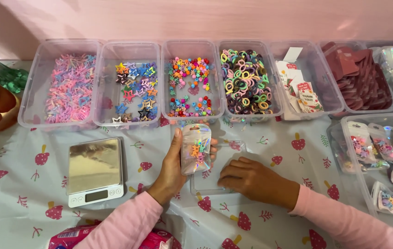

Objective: Packing small colorful beads and charms from storage bins into small plastic bags.

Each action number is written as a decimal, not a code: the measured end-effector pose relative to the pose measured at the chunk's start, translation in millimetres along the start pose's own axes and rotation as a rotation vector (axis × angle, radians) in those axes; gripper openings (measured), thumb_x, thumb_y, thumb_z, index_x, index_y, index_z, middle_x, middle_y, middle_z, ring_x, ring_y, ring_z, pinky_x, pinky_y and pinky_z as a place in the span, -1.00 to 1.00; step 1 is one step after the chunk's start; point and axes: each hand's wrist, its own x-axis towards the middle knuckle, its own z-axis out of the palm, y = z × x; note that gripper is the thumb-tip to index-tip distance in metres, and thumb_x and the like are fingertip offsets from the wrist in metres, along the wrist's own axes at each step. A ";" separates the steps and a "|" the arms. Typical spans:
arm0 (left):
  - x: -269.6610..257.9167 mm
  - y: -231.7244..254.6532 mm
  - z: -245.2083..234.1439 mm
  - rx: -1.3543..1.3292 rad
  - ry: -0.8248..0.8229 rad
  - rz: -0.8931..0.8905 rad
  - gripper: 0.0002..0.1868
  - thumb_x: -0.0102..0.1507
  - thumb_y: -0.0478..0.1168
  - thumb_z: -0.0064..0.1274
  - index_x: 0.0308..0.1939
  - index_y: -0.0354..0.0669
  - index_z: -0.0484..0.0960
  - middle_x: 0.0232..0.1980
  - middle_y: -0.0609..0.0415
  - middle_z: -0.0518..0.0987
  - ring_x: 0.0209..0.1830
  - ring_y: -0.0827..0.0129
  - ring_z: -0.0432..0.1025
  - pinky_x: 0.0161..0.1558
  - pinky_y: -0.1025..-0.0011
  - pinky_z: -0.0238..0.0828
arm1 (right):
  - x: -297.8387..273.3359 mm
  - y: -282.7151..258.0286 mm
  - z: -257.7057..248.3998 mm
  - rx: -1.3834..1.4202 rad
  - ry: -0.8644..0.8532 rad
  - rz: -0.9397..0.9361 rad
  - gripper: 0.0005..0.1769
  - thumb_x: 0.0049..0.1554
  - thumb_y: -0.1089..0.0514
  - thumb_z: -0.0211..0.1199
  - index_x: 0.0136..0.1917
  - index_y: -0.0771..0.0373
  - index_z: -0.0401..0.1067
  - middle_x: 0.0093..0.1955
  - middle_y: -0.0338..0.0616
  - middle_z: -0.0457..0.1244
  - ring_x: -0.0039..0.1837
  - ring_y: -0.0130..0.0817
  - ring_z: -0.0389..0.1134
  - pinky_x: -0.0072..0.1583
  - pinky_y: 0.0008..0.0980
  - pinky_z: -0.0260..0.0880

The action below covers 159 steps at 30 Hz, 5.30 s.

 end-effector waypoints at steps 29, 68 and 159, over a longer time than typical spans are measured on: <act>-15.8 -6.0 17.0 0.590 -0.393 0.223 -0.49 0.46 0.03 -0.27 0.28 -0.20 0.56 0.00 -0.09 0.61 0.01 0.27 0.46 0.16 0.26 0.41 | 13.7 -2.8 -41.2 0.114 0.540 0.289 -0.80 0.12 0.28 0.37 0.03 0.12 0.64 -0.06 -0.27 0.46 -0.10 -0.36 0.46 -0.02 -0.41 0.44; -0.7 -9.9 5.5 0.224 -0.026 0.098 -0.30 0.34 0.29 -0.16 0.20 -0.27 0.54 -0.06 -0.26 0.63 -0.14 0.16 0.56 -0.04 0.28 0.58 | 51.7 -7.7 -40.1 0.128 0.569 0.260 -0.83 0.16 0.31 0.30 0.03 0.19 0.61 0.02 -0.15 0.42 -0.09 -0.28 0.40 -0.03 -0.34 0.38; -16.2 -3.1 19.4 0.133 -0.079 -0.057 -0.20 0.31 0.29 -0.35 0.24 -0.35 0.53 -0.02 -0.23 0.69 -0.09 0.15 0.59 0.03 0.20 0.56 | 28.9 0.6 -69.2 0.204 0.421 0.433 -0.78 0.29 0.27 0.14 0.14 0.18 0.56 0.16 -0.10 0.26 0.14 -0.27 0.38 0.18 -0.35 0.42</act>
